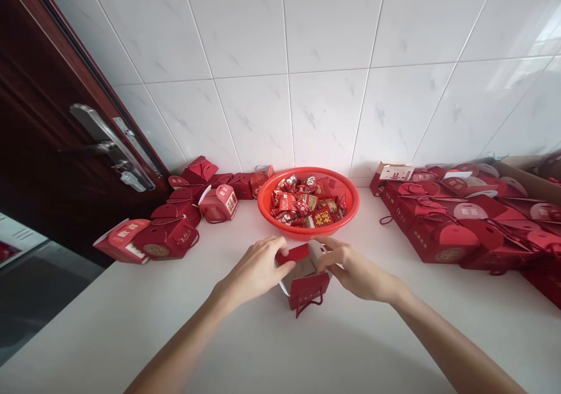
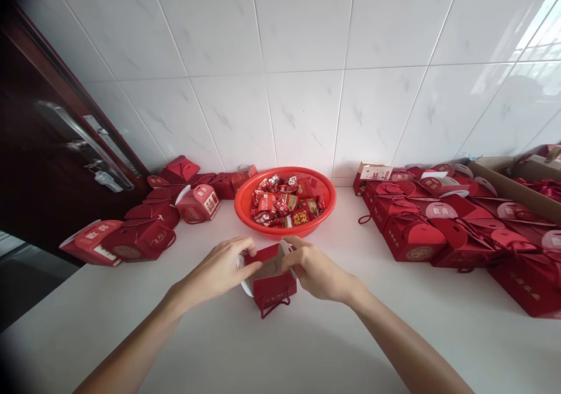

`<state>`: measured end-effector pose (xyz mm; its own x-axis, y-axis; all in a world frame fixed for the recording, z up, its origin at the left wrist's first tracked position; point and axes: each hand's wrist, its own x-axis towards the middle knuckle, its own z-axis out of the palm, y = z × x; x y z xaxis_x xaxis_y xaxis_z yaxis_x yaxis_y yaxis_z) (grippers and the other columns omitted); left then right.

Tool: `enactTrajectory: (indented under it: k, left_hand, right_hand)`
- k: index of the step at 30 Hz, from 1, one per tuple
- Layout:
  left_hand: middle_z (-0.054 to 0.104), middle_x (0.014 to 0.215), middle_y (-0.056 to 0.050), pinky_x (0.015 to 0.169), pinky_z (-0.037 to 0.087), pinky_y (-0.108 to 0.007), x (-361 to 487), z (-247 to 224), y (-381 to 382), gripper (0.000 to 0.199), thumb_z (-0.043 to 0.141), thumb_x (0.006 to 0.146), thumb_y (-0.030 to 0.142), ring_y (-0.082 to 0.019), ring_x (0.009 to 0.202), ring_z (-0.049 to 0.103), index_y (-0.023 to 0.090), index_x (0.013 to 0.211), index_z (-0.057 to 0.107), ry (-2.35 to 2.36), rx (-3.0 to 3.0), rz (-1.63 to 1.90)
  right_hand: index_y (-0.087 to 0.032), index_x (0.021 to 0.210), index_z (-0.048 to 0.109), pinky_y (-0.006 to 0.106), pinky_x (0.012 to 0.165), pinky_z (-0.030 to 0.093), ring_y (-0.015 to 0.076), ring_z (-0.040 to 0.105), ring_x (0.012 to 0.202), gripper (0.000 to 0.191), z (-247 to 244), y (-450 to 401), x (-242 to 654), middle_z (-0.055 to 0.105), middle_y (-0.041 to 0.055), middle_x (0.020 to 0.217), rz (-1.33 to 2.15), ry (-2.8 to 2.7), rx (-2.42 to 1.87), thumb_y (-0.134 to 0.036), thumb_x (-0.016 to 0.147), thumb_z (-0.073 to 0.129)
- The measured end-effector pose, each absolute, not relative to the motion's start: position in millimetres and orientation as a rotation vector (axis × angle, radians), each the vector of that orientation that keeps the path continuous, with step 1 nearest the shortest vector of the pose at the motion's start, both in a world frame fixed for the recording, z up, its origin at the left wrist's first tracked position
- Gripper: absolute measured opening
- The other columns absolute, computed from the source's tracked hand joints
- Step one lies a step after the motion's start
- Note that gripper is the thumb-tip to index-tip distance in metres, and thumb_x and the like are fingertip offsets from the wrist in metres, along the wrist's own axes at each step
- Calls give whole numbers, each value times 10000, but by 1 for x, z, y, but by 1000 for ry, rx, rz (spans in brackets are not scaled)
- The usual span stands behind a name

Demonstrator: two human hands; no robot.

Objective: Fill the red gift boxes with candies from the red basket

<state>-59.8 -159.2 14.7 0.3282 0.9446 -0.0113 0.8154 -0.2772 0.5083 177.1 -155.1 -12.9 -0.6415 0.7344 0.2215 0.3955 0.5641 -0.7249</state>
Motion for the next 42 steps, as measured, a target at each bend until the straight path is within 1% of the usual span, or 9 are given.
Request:
enactTrajectory:
  k: [6, 9, 13, 16, 20, 26, 32, 36, 42]
  left_hand:
    - [698, 805, 13, 637, 452, -277, -61, 13, -158, 263, 347, 1006, 397, -181, 660, 638, 248, 928, 549, 1523, 2166, 542]
    - [743, 913, 3, 699, 484, -289, -62, 10, -157, 307, 318, 1015, 348, -197, 762, 692, 266, 1046, 612, 1545, 2221, 545]
    - [725, 1225, -14, 853, 508, -297, -64, 6, -157, 361, 335, 1004, 290, -209, 1062, 693, 285, 1225, 620, 1510, 2243, 618]
    - [736, 1205, -14, 835, 518, -294, -66, 5, -159, 396, 334, 986, 241, -205, 1024, 704, 274, 1211, 658, 1519, 2247, 614]
    - [779, 1031, -33, 751, 521, -298, -66, 6, -163, 447, 341, 923, 140, -214, 878, 721, 241, 1049, 758, 1648, 2249, 501]
    - [739, 1225, -68, 821, 537, -307, -69, 5, -166, 395, 457, 950, 309, -241, 991, 719, 231, 1227, 727, 1605, 2212, 531]
    - [749, 1071, -42, 715, 542, -275, -76, 17, -166, 520, 665, 847, 506, -209, 800, 698, 249, 1298, 697, 1415, 2066, 384]
    - [734, 1094, -39, 730, 548, -268, -75, 23, -169, 636, 725, 801, 491, -200, 807, 687, 241, 1379, 641, 1395, 1969, 371]
    - [733, 1176, -55, 756, 563, -290, -75, 15, -173, 749, 763, 761, 496, -225, 854, 703, 258, 1446, 575, 1373, 1922, 390]
  right_hand:
    - [-199, 639, 477, 270, 663, 459, 136, 535, 701, 265, -8, -157, 174, 554, 14, 818, 1038, -2284, -863, 41, 721, 401]
    - [-203, 677, 486, 262, 632, 433, 120, 451, 637, 244, -4, -159, 172, 524, -8, 766, 1095, -2248, -818, 14, 759, 410]
    - [-209, 828, 600, 288, 692, 471, 158, 560, 737, 264, -4, -159, 171, 605, 16, 814, 1134, -2207, -800, -47, 880, 398]
    - [-215, 838, 648, 349, 867, 509, 222, 644, 1020, 308, -7, -160, 171, 664, 63, 942, 1041, -2184, -833, -89, 942, 387]
    - [-216, 823, 692, 390, 957, 522, 278, 569, 1277, 308, -7, -164, 172, 689, 84, 1022, 1044, -2141, -861, -130, 948, 424]
    - [-225, 987, 742, 373, 953, 561, 304, 362, 1478, 204, -7, -170, 182, 705, 102, 1156, 1414, -2043, -842, -394, 920, 649]
    - [-172, 702, 734, 416, 929, 565, 343, 604, 1247, 467, -12, -171, 188, 620, 153, 1375, 1481, -1836, -1010, -613, 846, 684]
    - [-195, 894, 788, 392, 927, 575, 253, 688, 1058, 369, -6, -174, 192, 653, 121, 1316, 1490, -1943, -954, -547, 871, 679]
    - [-237, 1130, 745, 348, 791, 596, 236, 698, 981, 346, 0, -186, 195, 702, 105, 1182, 1261, -2036, -1190, -472, 937, 580]
